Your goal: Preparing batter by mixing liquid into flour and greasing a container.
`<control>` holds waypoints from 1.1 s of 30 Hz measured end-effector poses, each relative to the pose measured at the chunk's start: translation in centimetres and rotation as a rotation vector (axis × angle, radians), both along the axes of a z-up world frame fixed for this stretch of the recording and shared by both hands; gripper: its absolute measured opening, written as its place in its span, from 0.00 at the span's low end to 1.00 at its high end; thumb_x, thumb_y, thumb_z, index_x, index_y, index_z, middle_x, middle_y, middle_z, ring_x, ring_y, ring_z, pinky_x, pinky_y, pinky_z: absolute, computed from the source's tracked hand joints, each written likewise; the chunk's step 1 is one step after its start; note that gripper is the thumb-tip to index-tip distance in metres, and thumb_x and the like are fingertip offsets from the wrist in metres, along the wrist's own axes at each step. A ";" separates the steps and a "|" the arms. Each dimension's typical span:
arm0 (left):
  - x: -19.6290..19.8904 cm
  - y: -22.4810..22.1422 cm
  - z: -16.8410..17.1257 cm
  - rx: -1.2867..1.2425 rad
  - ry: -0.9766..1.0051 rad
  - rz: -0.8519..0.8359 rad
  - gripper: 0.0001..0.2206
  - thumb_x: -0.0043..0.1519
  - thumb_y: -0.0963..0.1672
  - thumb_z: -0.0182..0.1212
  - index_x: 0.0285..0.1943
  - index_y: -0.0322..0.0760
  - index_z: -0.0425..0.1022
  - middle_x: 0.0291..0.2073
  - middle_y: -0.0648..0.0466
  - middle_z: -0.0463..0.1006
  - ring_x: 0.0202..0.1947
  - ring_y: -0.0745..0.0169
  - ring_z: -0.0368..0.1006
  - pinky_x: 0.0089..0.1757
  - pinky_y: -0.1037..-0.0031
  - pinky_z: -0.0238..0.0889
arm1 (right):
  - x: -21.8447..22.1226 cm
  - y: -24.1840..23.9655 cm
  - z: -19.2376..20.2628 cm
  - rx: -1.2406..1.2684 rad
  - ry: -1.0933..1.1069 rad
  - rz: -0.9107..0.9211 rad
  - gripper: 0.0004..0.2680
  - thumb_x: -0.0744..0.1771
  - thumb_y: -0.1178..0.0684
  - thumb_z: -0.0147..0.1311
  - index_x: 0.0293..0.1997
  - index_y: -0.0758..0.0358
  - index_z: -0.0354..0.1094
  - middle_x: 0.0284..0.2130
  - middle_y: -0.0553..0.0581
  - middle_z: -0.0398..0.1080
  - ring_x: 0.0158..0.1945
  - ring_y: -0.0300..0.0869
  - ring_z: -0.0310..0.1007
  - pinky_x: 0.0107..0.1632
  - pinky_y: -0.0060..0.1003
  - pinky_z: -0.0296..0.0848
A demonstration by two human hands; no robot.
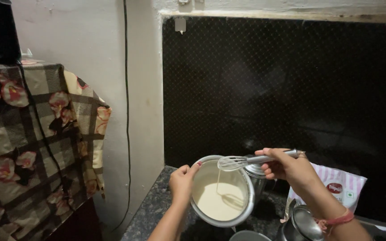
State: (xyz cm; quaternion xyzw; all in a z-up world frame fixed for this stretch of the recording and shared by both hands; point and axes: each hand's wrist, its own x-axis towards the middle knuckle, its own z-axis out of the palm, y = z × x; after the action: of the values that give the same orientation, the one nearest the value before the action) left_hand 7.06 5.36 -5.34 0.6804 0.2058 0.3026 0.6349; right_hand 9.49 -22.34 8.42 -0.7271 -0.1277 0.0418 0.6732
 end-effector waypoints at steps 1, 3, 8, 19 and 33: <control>-0.1 -0.1 0.1 0.000 0.000 0.000 0.26 0.54 0.53 0.70 0.14 0.34 0.63 0.11 0.55 0.63 0.15 0.67 0.57 0.23 0.66 0.52 | 0.3 -0.1 -0.9 0.000 0.000 0.000 0.14 0.67 0.49 0.52 0.48 0.71 0.79 0.23 0.58 0.75 0.24 0.41 0.73 0.31 0.36 0.76; -0.4 -0.3 0.3 0.014 0.011 0.007 0.27 0.54 0.54 0.71 0.14 0.34 0.63 0.11 0.54 0.63 0.16 0.68 0.57 0.23 0.67 0.54 | 1.0 -0.3 -2.7 -0.021 -0.002 0.039 0.13 0.67 0.49 0.52 0.47 0.68 0.80 0.22 0.58 0.75 0.22 0.40 0.72 0.30 0.35 0.75; -1.1 -0.7 0.7 0.028 0.026 0.031 0.26 0.53 0.54 0.70 0.14 0.34 0.64 0.11 0.53 0.65 0.15 0.65 0.59 0.24 0.65 0.55 | 0.2 0.9 -9.2 -0.264 -0.022 0.007 0.12 0.67 0.48 0.56 0.45 0.65 0.83 0.21 0.58 0.76 0.21 0.40 0.72 0.27 0.35 0.74; 1.4 0.5 -5.6 0.060 0.166 0.120 0.26 0.52 0.56 0.70 0.15 0.35 0.68 0.13 0.50 0.68 0.16 0.58 0.61 0.26 0.62 0.56 | 3.4 2.0 -18.6 -0.063 0.031 -0.034 0.10 0.66 0.51 0.58 0.44 0.62 0.84 0.21 0.57 0.74 0.21 0.39 0.69 0.27 0.35 0.68; 6.2 2.1 -16.4 0.059 0.500 0.184 0.22 0.48 0.59 0.70 0.19 0.41 0.77 0.23 0.46 0.79 0.26 0.41 0.73 0.34 0.55 0.63 | 4.5 8.0 -22.8 -0.268 0.097 -0.182 0.13 0.64 0.44 0.55 0.39 0.61 0.82 0.28 0.60 0.76 0.30 0.42 0.71 0.36 0.38 0.68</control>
State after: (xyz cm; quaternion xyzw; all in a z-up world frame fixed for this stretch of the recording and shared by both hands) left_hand 13.25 7.41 -21.71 0.7307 0.4083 0.1872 0.5141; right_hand 14.02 -14.32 -14.35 -0.8163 -0.0219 0.0321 0.5764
